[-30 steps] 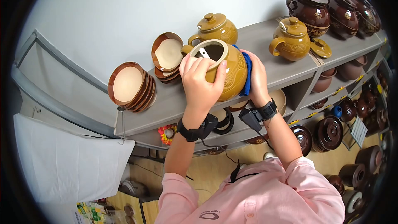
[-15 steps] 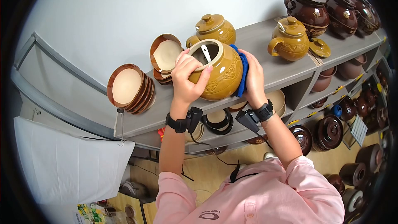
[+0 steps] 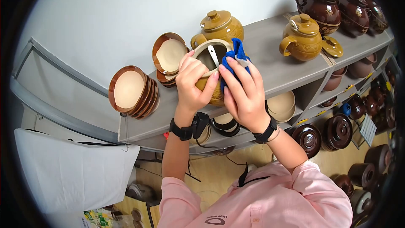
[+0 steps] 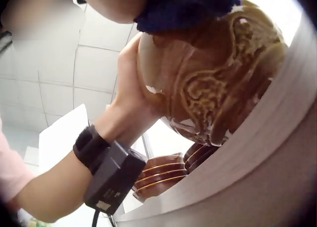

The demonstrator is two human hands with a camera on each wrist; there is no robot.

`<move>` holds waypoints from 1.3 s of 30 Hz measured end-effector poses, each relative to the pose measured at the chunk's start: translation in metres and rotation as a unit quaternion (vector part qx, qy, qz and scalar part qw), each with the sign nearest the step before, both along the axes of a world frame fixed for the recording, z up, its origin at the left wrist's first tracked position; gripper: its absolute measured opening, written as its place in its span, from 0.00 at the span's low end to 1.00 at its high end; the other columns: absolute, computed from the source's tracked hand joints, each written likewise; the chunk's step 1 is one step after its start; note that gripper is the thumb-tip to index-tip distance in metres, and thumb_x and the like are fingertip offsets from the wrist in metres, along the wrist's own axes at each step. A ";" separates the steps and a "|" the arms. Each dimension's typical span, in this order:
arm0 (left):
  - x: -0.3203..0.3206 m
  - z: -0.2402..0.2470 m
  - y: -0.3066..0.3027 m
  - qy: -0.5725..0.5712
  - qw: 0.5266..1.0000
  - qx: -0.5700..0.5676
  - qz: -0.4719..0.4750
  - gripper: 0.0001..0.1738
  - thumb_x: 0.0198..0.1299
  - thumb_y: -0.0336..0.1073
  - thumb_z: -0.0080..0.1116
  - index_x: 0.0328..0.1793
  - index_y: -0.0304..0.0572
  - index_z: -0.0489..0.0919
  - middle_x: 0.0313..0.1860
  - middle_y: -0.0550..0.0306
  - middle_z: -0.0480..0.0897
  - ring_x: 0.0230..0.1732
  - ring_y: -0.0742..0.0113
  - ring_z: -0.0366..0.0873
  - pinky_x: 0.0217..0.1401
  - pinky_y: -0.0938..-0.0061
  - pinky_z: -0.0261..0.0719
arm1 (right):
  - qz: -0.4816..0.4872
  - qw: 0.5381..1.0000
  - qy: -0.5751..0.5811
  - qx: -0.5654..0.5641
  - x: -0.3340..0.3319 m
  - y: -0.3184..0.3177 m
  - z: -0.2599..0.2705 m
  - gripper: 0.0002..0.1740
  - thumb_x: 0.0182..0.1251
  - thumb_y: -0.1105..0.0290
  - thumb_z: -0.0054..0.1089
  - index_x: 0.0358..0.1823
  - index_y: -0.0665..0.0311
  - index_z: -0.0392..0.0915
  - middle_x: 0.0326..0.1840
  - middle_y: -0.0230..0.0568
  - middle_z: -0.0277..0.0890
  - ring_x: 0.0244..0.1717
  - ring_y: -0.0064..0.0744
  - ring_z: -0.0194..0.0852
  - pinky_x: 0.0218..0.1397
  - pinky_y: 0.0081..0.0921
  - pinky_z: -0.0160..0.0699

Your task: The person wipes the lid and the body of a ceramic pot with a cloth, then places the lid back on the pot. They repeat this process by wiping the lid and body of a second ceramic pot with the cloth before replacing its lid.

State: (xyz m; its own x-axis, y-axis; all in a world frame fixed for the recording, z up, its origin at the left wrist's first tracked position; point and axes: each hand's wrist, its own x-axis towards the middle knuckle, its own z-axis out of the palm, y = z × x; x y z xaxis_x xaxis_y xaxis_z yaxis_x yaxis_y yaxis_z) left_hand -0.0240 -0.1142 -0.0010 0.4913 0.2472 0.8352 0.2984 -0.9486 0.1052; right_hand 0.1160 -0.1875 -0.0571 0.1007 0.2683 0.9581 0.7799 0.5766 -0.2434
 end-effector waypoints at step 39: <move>0.006 0.002 -0.003 0.009 1.000 0.002 0.029 0.12 0.49 0.31 0.64 0.22 0.39 0.71 0.20 0.55 0.71 0.28 0.54 0.70 0.59 0.52 0.70 | 0.213 0.939 0.239 -0.129 0.040 0.043 0.017 0.15 0.73 0.70 0.46 0.54 0.72 0.75 0.52 0.49 0.77 0.56 0.42 0.74 0.61 0.32 0.70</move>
State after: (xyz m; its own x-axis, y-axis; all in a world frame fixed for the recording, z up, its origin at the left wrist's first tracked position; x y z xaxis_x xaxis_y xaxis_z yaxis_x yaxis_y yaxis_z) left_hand -0.0185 -0.1168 0.0011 0.4919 0.2729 0.8268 0.3550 -0.9299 0.0957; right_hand 0.1562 -0.1444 -0.0397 0.3328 0.5983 0.7289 0.2581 0.6857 -0.6806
